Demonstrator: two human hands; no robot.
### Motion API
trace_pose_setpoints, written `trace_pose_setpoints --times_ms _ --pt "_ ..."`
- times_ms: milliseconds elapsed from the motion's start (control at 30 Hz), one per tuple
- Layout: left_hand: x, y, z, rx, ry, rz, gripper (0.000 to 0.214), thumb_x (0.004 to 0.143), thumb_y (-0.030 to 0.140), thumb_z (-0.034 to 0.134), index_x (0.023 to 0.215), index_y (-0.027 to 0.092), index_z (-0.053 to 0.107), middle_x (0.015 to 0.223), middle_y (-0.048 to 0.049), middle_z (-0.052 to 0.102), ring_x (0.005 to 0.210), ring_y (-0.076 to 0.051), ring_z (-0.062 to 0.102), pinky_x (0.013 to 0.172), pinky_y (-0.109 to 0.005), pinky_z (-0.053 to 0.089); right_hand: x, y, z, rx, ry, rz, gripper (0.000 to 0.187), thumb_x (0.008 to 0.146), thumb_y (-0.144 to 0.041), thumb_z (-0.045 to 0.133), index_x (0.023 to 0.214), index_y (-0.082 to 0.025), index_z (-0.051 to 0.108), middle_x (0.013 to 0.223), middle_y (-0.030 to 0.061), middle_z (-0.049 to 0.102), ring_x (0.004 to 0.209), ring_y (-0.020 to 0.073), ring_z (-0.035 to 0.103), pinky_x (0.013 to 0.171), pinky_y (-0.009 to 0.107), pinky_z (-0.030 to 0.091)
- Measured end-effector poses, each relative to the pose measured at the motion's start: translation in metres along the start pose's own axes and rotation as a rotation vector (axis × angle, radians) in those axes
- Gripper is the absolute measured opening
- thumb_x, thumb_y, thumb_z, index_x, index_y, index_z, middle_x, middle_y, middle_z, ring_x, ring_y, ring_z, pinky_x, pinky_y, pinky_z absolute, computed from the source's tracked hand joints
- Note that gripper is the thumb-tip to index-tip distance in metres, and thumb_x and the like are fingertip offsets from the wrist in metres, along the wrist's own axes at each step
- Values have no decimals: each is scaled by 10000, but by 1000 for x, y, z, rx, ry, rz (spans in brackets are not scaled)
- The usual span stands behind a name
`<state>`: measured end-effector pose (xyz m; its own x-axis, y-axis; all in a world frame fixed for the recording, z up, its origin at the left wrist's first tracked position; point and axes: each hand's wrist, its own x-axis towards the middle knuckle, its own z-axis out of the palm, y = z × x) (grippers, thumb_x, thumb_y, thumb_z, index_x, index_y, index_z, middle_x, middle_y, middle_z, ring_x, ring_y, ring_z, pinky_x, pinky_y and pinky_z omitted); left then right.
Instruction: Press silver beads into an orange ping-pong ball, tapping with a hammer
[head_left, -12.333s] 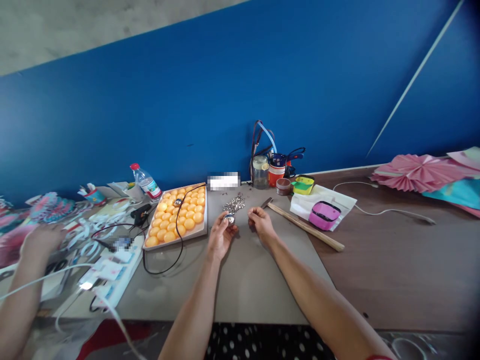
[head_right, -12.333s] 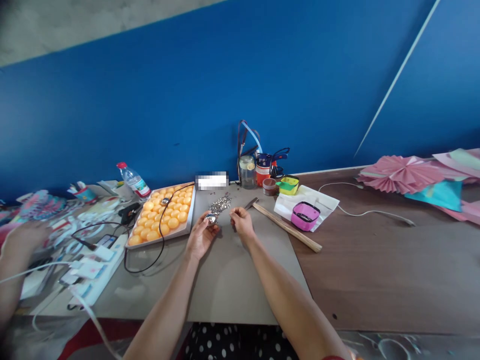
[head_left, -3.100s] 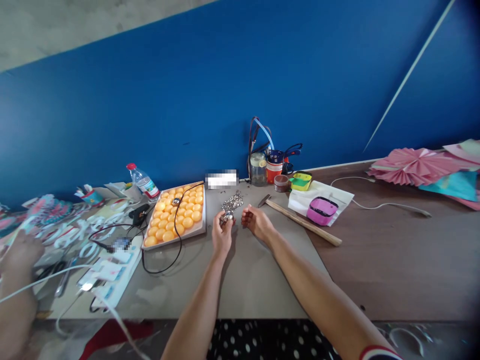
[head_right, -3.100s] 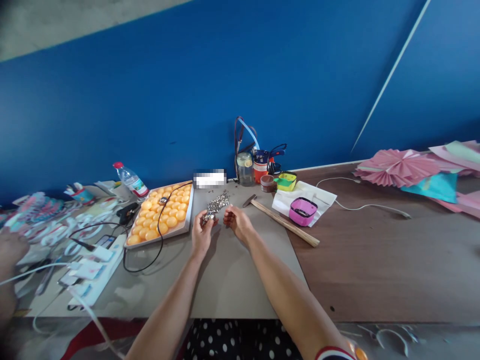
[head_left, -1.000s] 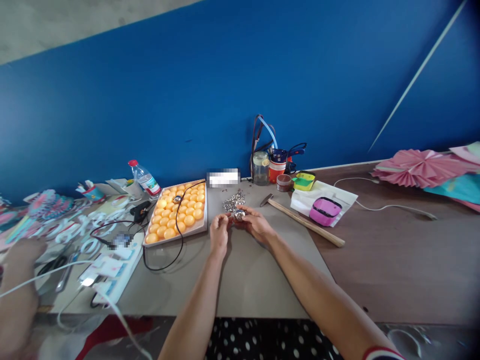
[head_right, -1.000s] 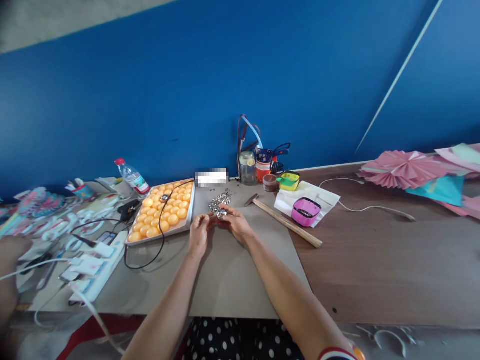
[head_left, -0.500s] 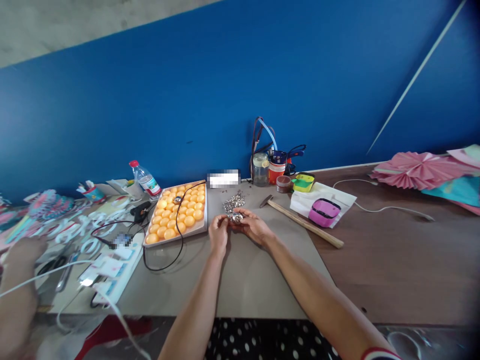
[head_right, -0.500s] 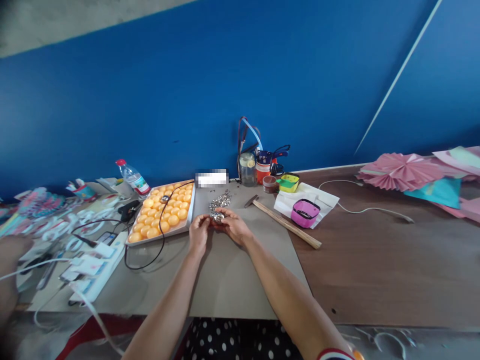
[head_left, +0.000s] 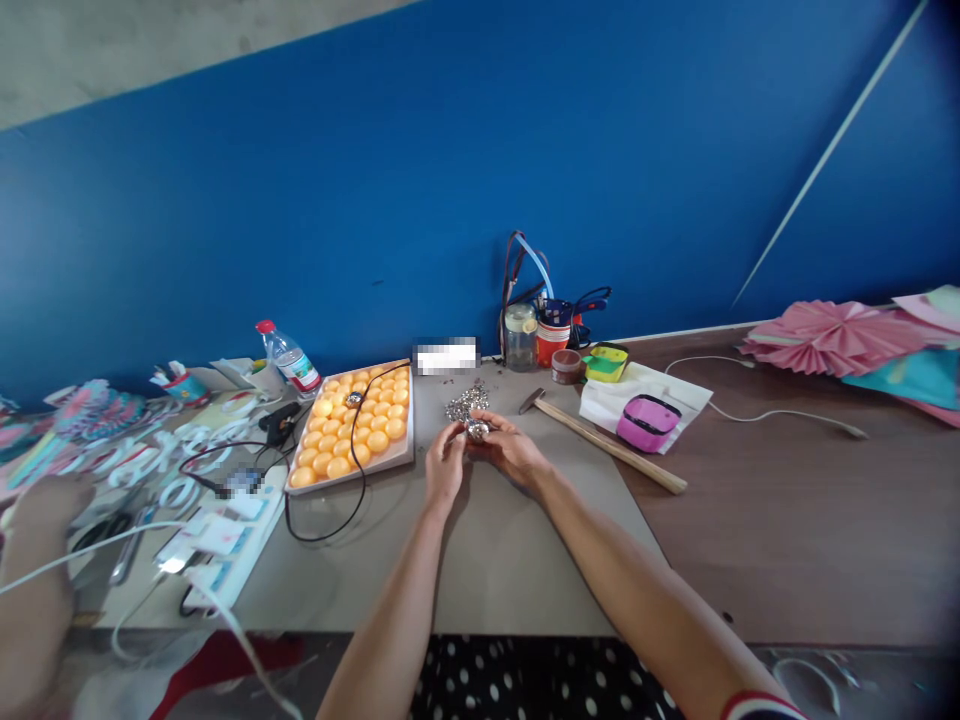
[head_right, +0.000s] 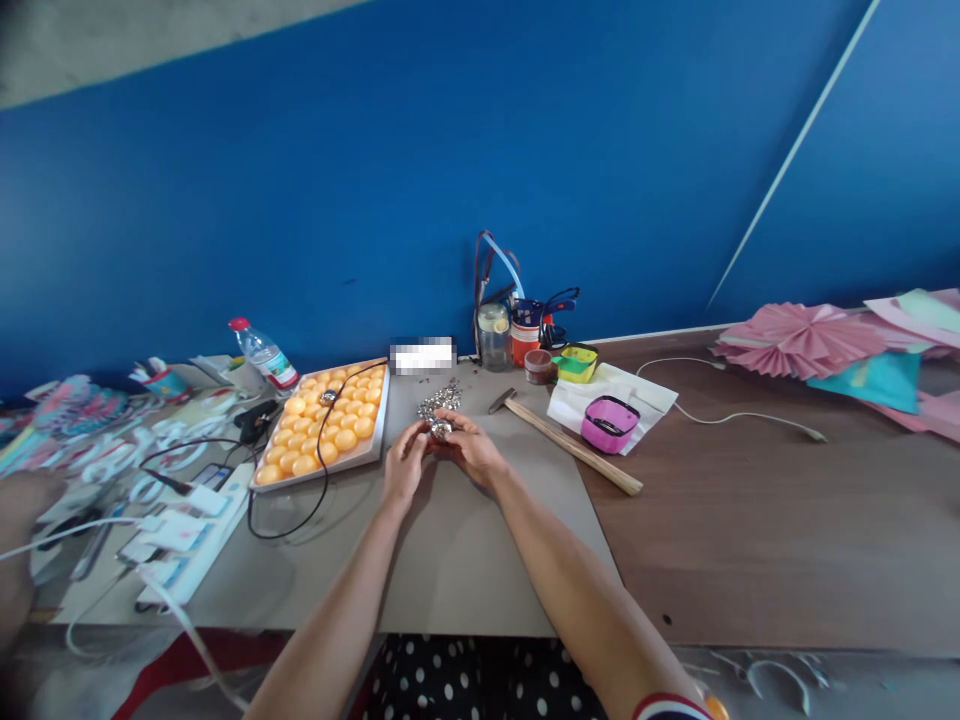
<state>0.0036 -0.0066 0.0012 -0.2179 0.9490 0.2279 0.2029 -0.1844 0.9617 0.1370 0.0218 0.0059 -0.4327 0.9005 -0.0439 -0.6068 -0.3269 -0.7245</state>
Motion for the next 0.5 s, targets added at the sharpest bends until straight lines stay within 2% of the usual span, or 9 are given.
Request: trace_pose_setpoints --times_ms 167,333,500 --pt "0 -2 0 -2 -22 -30 347 782 375 589 1076 198 637 1110 -76 658 1030 -220 607 920 -374 468 1 4 1 -97 38 13 490 620 -183 684 1093 -247 575 980 14 658 801 151 625 789 318 495" --pt "1 -1 -2 48 -54 -21 325 790 351 578 1068 198 648 1079 -66 673 1025 -223 607 936 -386 450 2 10 -5 -191 -20 -38 434 641 -209 674 1069 -229 607 981 16 660 861 164 615 857 329 477" --pt "2 -5 -4 65 -84 1 362 783 371 592 1096 197 645 1106 -79 662 1041 -239 599 957 -395 430 1 8 -8 -284 -41 -36 471 662 -257 681 1127 -228 610 1006 17 667 893 174 610 890 341 459"
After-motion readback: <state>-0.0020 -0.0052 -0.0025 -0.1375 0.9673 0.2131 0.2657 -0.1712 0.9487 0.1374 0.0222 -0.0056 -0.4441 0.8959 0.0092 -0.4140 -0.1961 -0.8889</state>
